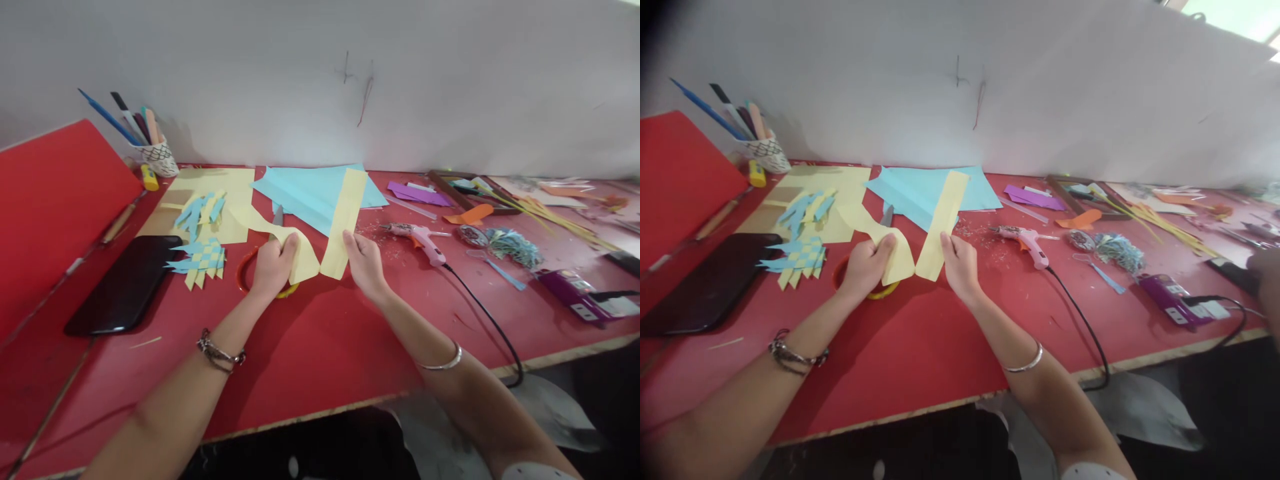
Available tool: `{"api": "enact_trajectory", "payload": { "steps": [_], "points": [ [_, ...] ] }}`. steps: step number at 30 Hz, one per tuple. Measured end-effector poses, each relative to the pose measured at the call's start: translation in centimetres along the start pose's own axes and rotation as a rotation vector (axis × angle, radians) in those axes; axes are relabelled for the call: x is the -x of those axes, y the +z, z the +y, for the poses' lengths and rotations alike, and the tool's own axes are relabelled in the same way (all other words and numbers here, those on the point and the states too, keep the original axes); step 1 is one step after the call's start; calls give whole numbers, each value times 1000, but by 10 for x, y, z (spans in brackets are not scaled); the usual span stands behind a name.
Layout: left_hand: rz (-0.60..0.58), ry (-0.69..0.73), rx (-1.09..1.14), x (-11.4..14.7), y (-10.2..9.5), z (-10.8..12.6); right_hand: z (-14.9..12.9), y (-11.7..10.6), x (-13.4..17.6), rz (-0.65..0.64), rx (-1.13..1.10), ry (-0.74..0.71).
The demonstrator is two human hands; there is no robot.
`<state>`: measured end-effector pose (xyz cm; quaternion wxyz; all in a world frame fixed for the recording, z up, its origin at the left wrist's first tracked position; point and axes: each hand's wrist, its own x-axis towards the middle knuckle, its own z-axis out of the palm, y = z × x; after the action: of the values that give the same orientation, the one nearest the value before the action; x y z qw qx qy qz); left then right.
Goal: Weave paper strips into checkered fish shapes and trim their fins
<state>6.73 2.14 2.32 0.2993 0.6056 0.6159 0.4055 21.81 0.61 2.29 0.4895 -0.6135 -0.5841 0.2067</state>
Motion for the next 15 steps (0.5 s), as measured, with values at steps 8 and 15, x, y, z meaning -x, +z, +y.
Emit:
{"api": "enact_trajectory", "payload": {
  "steps": [8, 15],
  "points": [
    [-27, -1, -59, -4, 0, -5, 0, -7, -6, 149, -36, -7],
    [-220, 177, -194, -6, -17, 7, -6, -5, -2, 62, 14, -21]
  ]
}}
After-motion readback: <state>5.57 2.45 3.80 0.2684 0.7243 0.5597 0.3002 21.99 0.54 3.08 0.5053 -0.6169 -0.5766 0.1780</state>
